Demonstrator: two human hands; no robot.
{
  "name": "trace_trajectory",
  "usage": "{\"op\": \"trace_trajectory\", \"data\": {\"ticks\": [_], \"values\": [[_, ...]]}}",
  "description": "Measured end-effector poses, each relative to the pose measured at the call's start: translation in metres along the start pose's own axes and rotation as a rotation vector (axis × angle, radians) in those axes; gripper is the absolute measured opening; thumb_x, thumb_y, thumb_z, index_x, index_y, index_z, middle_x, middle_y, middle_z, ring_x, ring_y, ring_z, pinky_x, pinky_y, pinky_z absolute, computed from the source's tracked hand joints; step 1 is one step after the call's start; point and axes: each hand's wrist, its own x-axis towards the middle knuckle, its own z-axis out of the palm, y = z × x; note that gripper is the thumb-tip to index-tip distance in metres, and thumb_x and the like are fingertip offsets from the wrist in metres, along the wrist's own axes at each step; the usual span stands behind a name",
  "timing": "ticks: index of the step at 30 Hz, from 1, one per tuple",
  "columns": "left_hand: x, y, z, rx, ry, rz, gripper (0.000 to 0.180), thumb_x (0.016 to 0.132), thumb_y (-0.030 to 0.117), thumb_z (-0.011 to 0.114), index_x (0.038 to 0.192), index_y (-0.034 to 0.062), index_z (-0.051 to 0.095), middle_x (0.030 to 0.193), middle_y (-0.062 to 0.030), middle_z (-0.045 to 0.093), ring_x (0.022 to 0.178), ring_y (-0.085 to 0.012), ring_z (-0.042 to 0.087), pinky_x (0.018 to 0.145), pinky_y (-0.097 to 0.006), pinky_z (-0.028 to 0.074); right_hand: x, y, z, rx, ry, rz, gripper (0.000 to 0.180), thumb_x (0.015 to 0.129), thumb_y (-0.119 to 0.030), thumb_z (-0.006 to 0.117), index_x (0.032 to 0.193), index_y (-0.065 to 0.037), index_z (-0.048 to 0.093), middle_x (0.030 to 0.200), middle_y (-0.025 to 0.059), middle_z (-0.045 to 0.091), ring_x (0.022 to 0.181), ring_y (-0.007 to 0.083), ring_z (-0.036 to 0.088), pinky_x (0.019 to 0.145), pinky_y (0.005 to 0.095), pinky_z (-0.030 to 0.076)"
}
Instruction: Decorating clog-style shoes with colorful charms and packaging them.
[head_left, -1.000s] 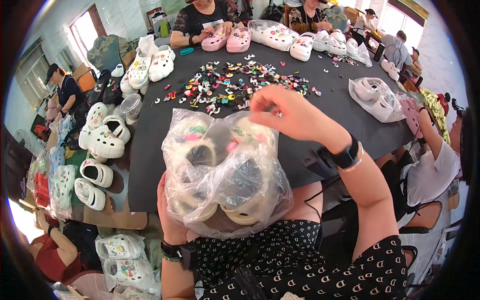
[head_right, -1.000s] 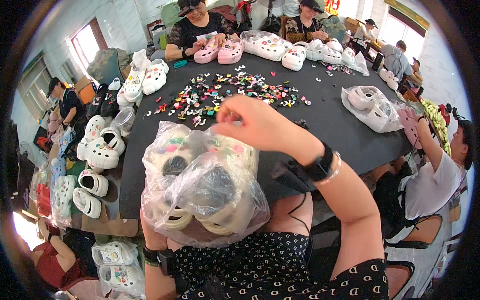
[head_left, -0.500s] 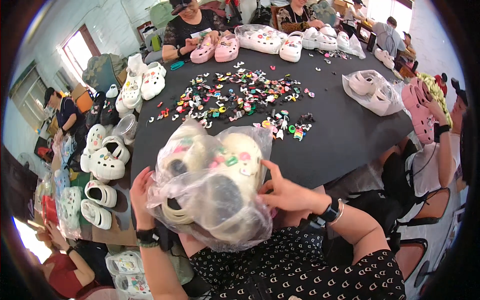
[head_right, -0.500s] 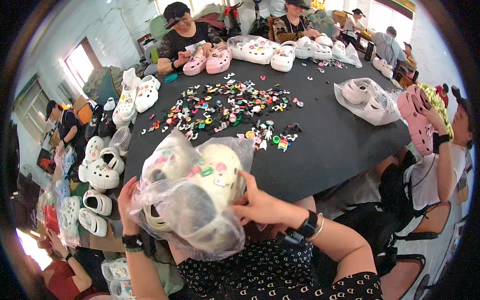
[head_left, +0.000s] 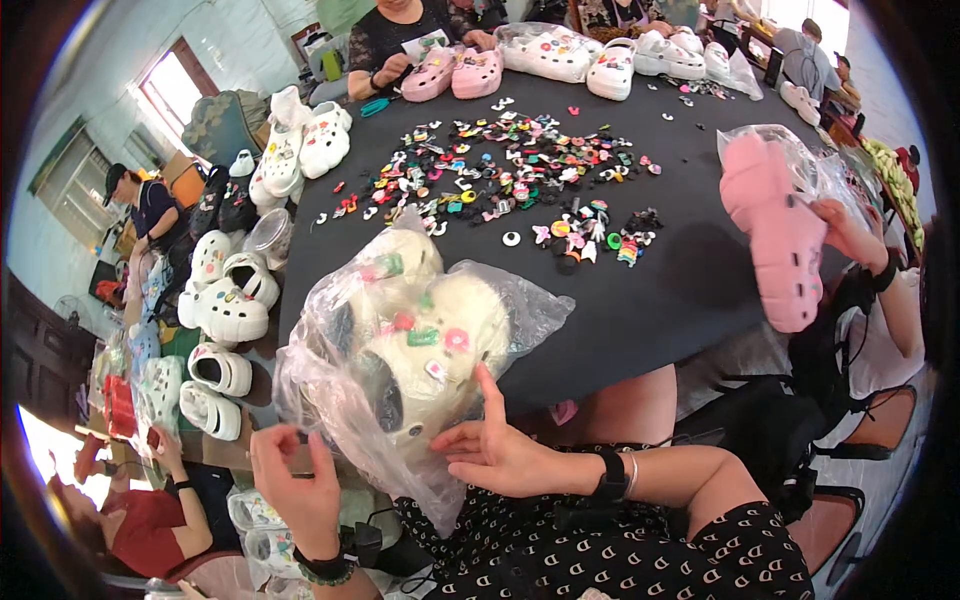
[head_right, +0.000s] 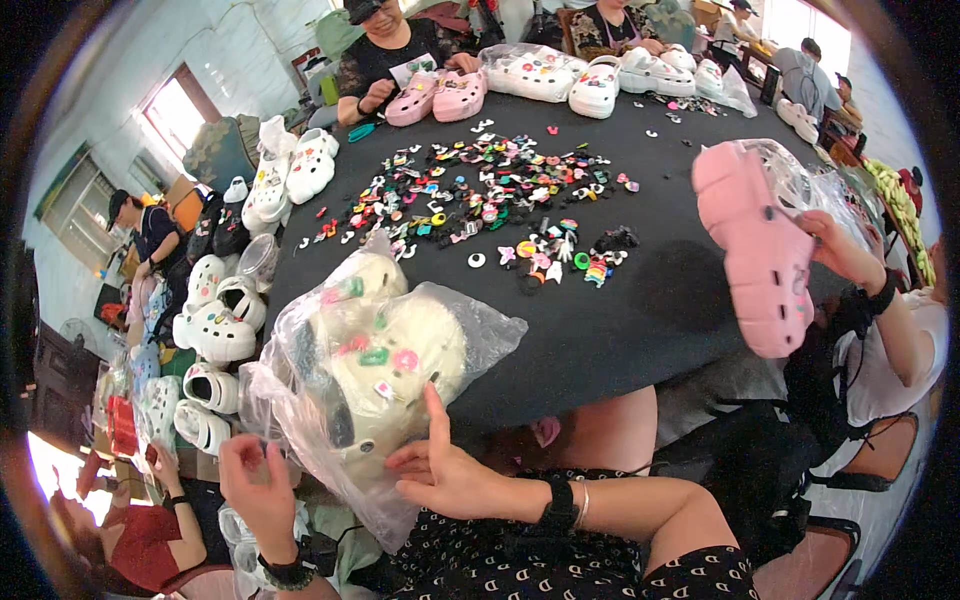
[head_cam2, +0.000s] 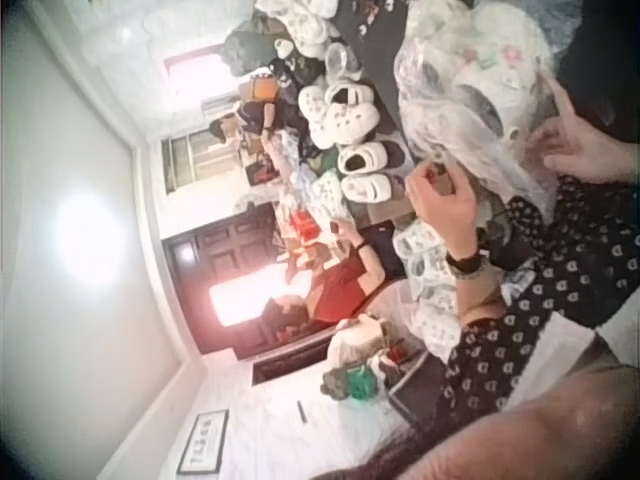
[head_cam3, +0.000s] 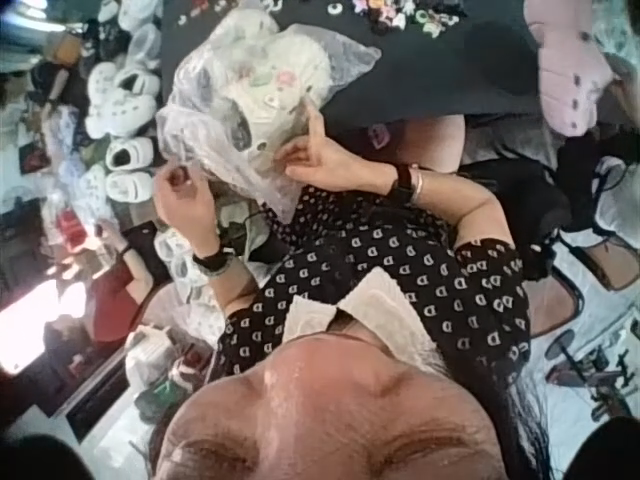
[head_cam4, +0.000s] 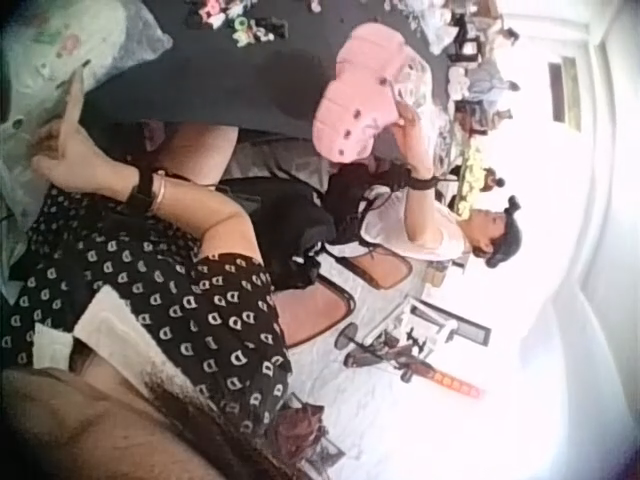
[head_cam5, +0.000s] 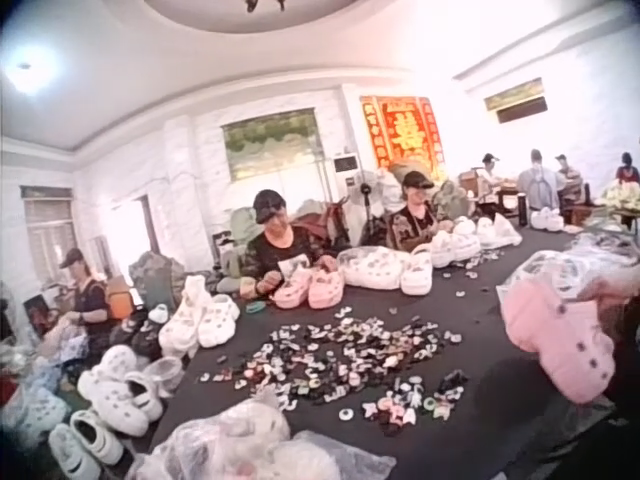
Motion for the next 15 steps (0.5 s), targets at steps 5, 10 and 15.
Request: {"op": "trace_trajectory", "data": {"ticks": [5, 10, 15], "values": [[-0.004, -0.001, -0.002, -0.118, -0.307, 0.075, 0.020, 0.078, 0.004, 0.072, 0.095, 0.0000, 0.062, 0.090, -0.0136, 0.061, 0.085, -0.0302, 0.059, 0.076, -0.038, 0.047, -0.007, -0.012, -0.015, -0.122, -0.021, 0.028, 0.102, 0.094, -0.002, 0.057, 0.150, -0.017, -0.027, 0.120, 0.0211, 0.059, 0.107, 0.0221, 0.062, 0.093, 0.0344, 0.052], [0.009, 0.002, 0.016, 0.001, -0.096, 0.282, 0.030, 0.080, 0.003, 0.069, 0.108, -0.0027, 0.062, 0.114, -0.0206, 0.059, 0.108, -0.0379, 0.054, 0.096, -0.042, 0.042, -0.016, -0.047, -0.047, -0.374, 0.064, -0.088, 0.038, 0.095, -0.004, 0.057, 0.132, -0.003, 0.049, 0.098, 0.0089, 0.069, 0.090, 0.0136, 0.066, 0.078, 0.0286, 0.053], [0.026, -0.005, 0.046, -0.004, -0.306, 0.199, 0.057, 0.091, 0.015, 0.063, 0.140, -0.0045, 0.043, 0.143, -0.0265, 0.044, 0.134, -0.0429, 0.039, 0.112, -0.045, 0.031, -0.015, -0.068, -0.077, -0.961, 0.421, -0.481, 0.029, 0.087, -0.003, 0.064, 0.115, -0.003, 0.058, 0.104, 0.0130, 0.063, 0.096, 0.0302, 0.062, 0.085, 0.0365, 0.050]]}}
